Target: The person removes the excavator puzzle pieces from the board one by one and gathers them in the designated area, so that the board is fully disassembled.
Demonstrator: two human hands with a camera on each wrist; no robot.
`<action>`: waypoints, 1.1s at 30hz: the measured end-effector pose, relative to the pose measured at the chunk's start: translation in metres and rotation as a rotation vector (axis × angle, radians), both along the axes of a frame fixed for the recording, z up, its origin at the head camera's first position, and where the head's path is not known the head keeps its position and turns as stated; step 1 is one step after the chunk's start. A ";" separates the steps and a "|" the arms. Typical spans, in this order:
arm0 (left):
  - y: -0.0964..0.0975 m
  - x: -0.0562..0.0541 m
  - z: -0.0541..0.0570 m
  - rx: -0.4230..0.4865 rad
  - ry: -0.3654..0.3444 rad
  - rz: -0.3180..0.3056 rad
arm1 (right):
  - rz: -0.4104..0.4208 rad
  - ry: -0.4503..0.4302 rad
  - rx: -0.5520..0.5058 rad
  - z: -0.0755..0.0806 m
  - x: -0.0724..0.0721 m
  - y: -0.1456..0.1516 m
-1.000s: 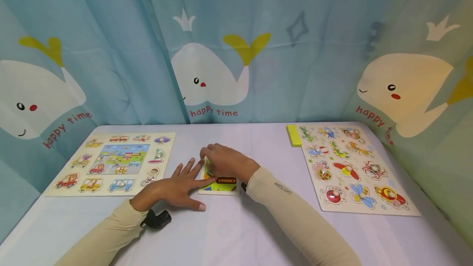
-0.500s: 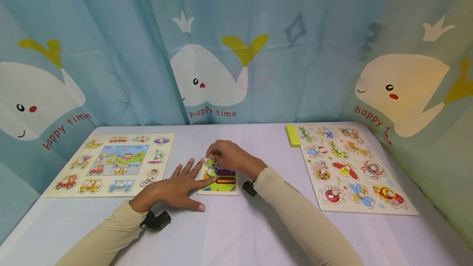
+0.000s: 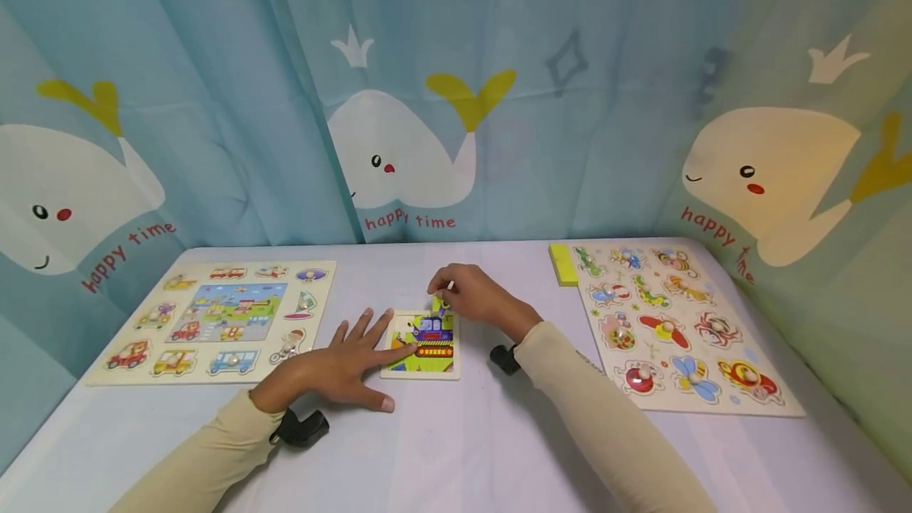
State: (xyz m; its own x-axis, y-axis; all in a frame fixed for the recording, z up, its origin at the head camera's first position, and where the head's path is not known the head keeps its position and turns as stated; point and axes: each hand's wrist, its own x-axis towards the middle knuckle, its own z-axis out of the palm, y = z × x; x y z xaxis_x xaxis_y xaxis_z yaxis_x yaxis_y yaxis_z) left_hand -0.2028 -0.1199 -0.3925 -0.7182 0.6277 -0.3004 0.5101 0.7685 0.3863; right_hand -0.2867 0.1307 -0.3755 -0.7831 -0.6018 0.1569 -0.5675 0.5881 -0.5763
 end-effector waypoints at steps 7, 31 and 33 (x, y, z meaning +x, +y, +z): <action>0.000 0.001 0.000 0.000 0.000 0.012 | -0.046 -0.043 0.019 0.002 -0.004 0.015; 0.004 0.002 0.002 0.068 -0.035 0.038 | -0.144 -0.189 0.127 -0.009 -0.007 0.047; 0.005 0.002 0.004 0.076 -0.034 0.034 | -0.161 -0.188 0.136 -0.010 -0.008 0.046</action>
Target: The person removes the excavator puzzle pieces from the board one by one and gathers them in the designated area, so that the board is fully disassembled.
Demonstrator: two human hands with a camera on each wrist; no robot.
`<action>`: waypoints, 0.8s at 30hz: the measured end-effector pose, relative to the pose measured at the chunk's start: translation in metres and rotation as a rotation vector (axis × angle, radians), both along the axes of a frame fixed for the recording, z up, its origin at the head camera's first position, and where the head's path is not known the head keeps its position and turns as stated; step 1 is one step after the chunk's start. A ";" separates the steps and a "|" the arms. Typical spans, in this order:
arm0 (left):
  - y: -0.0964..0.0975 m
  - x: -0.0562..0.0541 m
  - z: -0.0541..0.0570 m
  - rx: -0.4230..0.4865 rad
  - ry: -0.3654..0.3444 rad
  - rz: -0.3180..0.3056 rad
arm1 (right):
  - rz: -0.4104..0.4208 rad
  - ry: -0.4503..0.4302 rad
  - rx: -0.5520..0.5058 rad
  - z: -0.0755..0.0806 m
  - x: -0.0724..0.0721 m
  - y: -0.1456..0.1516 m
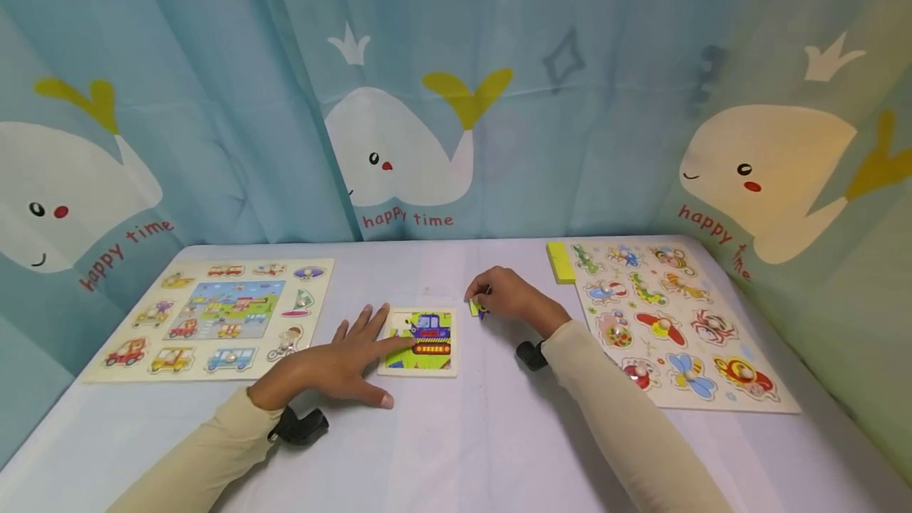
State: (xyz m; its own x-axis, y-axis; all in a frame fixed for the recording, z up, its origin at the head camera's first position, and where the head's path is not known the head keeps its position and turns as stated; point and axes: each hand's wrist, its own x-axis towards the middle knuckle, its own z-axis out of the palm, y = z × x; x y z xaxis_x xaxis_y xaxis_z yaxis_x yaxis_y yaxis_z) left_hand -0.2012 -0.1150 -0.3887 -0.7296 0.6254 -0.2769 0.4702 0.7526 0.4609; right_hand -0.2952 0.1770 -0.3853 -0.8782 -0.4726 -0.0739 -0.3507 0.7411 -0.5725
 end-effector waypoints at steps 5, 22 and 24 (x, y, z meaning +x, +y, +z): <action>0.005 -0.002 0.003 0.021 0.025 -0.006 | -0.028 -0.004 0.023 -0.002 -0.003 -0.001; 0.024 -0.005 -0.005 -0.156 0.031 -0.029 | -0.037 0.016 0.097 0.004 -0.005 -0.002; 0.024 -0.006 -0.005 -0.155 0.031 -0.027 | -0.028 0.057 0.083 0.006 -0.006 -0.003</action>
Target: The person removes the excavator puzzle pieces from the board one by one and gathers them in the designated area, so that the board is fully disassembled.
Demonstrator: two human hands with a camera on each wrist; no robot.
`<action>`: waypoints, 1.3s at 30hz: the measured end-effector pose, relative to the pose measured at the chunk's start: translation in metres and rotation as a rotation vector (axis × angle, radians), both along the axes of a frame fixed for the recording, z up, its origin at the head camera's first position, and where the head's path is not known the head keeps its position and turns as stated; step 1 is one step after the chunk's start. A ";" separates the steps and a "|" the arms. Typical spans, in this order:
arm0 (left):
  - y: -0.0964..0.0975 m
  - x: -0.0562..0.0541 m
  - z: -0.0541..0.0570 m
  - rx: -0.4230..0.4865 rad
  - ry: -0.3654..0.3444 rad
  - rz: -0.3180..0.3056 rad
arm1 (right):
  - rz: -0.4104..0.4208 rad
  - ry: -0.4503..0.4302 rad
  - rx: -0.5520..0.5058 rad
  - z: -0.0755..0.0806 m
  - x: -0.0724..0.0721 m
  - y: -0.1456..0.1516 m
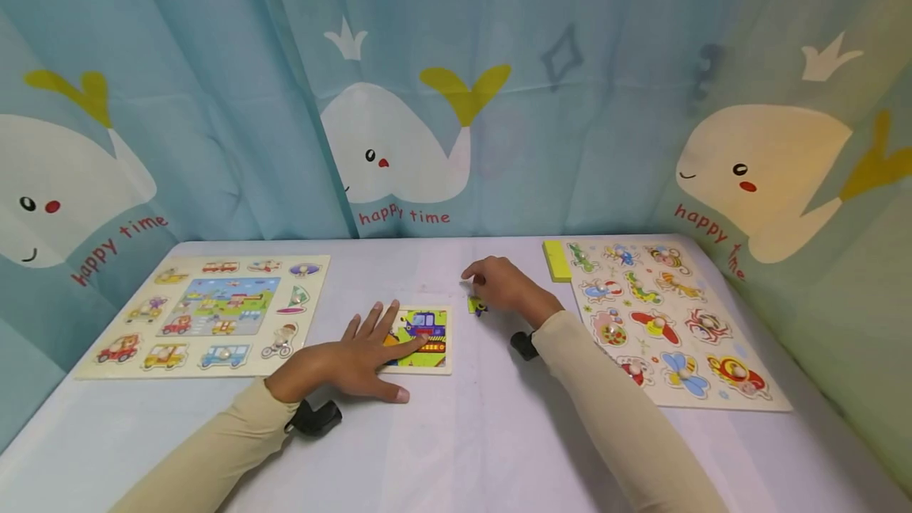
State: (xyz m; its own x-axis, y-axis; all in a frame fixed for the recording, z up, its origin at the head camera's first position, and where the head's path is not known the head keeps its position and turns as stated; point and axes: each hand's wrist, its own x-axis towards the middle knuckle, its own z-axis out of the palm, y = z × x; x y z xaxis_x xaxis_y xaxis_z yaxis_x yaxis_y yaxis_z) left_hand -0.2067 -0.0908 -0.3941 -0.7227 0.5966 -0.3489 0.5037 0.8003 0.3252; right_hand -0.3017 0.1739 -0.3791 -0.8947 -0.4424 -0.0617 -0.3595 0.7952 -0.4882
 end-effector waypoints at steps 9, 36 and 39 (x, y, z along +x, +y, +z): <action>0.000 0.000 -0.003 0.020 -0.016 0.010 | 0.101 0.050 -0.138 0.009 0.010 -0.016; -0.002 0.001 -0.002 0.008 -0.008 0.005 | 0.372 -0.006 0.044 0.004 0.026 -0.067; -0.002 0.000 -0.002 0.014 0.002 -0.004 | 0.369 0.022 0.097 0.004 0.026 -0.069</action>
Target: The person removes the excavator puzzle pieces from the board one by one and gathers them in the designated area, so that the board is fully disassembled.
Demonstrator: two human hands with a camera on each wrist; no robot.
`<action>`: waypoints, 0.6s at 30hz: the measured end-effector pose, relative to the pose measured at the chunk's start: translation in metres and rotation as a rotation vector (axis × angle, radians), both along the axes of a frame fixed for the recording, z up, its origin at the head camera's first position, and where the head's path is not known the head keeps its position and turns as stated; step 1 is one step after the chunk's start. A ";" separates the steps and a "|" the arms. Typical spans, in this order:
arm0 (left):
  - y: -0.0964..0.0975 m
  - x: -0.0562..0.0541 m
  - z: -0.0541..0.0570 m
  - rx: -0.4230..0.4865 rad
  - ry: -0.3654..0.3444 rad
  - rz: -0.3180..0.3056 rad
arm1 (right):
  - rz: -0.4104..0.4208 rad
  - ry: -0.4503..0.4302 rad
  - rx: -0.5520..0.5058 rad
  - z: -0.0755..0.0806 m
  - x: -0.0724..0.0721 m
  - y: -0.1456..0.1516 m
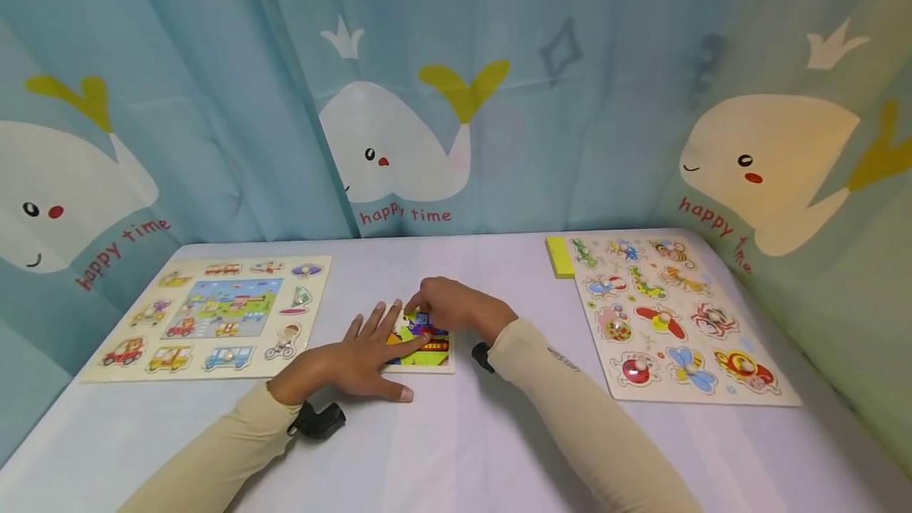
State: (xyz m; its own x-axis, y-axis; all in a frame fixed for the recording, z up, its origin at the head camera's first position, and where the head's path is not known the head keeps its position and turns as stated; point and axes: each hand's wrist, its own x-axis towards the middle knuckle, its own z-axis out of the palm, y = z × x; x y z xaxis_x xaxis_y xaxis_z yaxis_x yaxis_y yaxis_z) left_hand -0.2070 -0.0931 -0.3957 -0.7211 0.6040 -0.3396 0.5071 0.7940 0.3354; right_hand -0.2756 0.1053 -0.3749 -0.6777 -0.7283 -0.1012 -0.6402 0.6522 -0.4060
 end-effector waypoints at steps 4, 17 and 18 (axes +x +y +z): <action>-0.001 0.000 0.000 0.003 -0.001 0.001 | -0.026 0.004 0.019 -0.001 0.002 -0.004; 0.001 0.003 0.004 0.019 -0.001 0.000 | -0.082 -0.021 -0.068 -0.009 0.002 -0.005; 0.001 0.002 0.003 0.016 0.000 0.000 | -0.081 -0.025 -0.072 -0.009 0.001 -0.005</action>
